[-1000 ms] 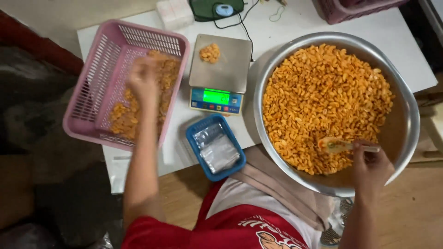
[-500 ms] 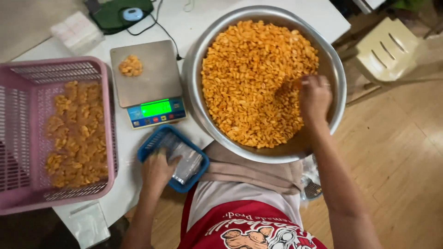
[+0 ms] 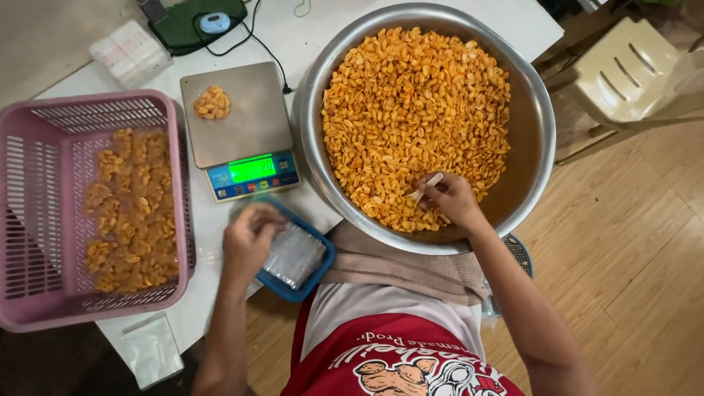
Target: The person scoops orange snack pieces from a large metal bowl using a spoon and places them into small plastic bags. Each bag is weighed on a digital scale to ensure consistent portion size before being set aside in a pink basket.
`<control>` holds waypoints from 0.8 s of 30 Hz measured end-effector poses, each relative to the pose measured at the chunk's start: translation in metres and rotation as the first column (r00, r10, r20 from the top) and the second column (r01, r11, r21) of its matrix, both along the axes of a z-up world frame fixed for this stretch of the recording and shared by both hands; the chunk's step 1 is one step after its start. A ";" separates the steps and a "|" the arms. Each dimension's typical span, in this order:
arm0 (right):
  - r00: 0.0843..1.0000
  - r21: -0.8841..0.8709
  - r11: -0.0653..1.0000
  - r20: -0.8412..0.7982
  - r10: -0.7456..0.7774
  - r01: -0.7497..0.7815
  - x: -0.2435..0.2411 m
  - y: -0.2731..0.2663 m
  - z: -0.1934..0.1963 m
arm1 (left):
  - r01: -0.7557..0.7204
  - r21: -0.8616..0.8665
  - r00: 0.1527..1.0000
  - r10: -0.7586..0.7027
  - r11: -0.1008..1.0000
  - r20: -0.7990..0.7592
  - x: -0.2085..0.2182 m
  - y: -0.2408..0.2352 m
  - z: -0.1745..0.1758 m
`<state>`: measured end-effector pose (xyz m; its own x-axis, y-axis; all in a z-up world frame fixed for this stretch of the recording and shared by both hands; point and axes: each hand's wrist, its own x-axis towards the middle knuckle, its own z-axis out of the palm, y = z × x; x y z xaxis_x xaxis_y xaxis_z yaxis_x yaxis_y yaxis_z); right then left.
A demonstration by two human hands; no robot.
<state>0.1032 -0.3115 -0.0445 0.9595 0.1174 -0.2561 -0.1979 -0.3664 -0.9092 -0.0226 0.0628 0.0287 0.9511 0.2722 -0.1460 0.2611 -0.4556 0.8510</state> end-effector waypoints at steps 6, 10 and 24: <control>0.975 0.316 0.925 -0.140 -0.173 0.209 0.008 0.001 0.061 | 0.016 -0.747 1.000 -0.009 0.665 0.014 0.059 -0.077 -0.042; 0.955 0.360 0.906 0.104 -0.278 0.224 0.009 0.008 0.123 | 0.077 -0.810 0.996 -0.073 0.581 0.042 0.089 -0.108 -0.045; 0.608 -0.205 0.979 0.779 0.156 0.011 -0.003 0.020 0.136 | 0.475 -0.604 0.879 -0.380 0.640 0.289 0.105 -0.132 -0.039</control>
